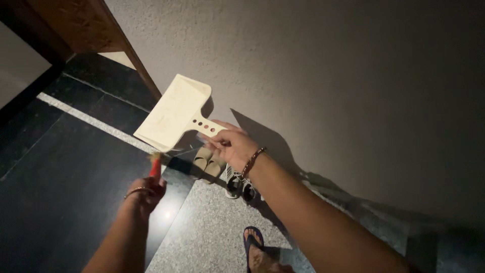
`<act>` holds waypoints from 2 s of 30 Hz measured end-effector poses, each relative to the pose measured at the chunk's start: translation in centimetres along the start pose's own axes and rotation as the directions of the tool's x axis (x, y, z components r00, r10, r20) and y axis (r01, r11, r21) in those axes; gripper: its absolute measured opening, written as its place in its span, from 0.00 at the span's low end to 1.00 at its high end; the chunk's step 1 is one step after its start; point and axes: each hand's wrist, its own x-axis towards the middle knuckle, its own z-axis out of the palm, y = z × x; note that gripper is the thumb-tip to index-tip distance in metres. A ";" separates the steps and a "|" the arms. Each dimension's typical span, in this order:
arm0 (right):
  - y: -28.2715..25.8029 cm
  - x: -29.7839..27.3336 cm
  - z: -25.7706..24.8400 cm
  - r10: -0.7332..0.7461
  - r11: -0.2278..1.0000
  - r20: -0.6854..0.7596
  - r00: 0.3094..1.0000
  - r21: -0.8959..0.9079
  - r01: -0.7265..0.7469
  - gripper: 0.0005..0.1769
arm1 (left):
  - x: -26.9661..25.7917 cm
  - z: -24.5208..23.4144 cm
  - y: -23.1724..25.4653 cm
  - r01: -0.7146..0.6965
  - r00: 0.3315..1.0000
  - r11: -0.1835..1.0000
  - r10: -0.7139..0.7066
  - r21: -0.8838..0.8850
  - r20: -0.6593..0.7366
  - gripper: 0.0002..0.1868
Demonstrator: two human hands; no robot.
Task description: The person sweeps the floor using a handheld broom and a dustpan, collecting dust from various corners and edges into the pan.
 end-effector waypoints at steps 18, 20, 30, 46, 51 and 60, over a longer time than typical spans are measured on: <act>6.7 13.2 8.4 -0.032 0.996 -0.147 0.989 -0.086 0.020 0.33 | 11.1 -5.7 19.0 0.027 0.998 0.939 -0.005 0.343 -0.065 0.04; 7.9 14.2 9.7 -0.041 0.997 -0.187 0.981 -0.079 0.026 0.33 | 12.6 -6.0 21.1 0.091 0.994 0.907 -0.059 0.410 -0.091 0.06; 9.7 17.4 13.4 -0.083 0.993 -0.250 0.965 -0.107 0.058 0.33 | 24.8 3.0 23.6 0.226 0.941 0.913 -0.295 0.338 0.168 0.15; 10.1 23.6 10.9 -0.115 0.991 -0.318 0.941 -0.104 0.085 0.34 | 18.6 5.3 25.8 0.338 0.941 0.937 -0.339 0.091 -0.010 0.10; 11.5 26.3 13.3 -0.082 0.993 -0.216 0.973 -0.103 0.060 0.32 | 15.4 0.5 28.9 0.132 0.991 0.962 -0.120 0.238 -0.064 0.08; 12.1 26.5 17.3 -0.116 0.982 -0.085 0.990 -0.161 0.102 0.32 | 19.0 -3.2 29.9 0.213 0.972 0.866 -0.235 0.453 -0.008 0.07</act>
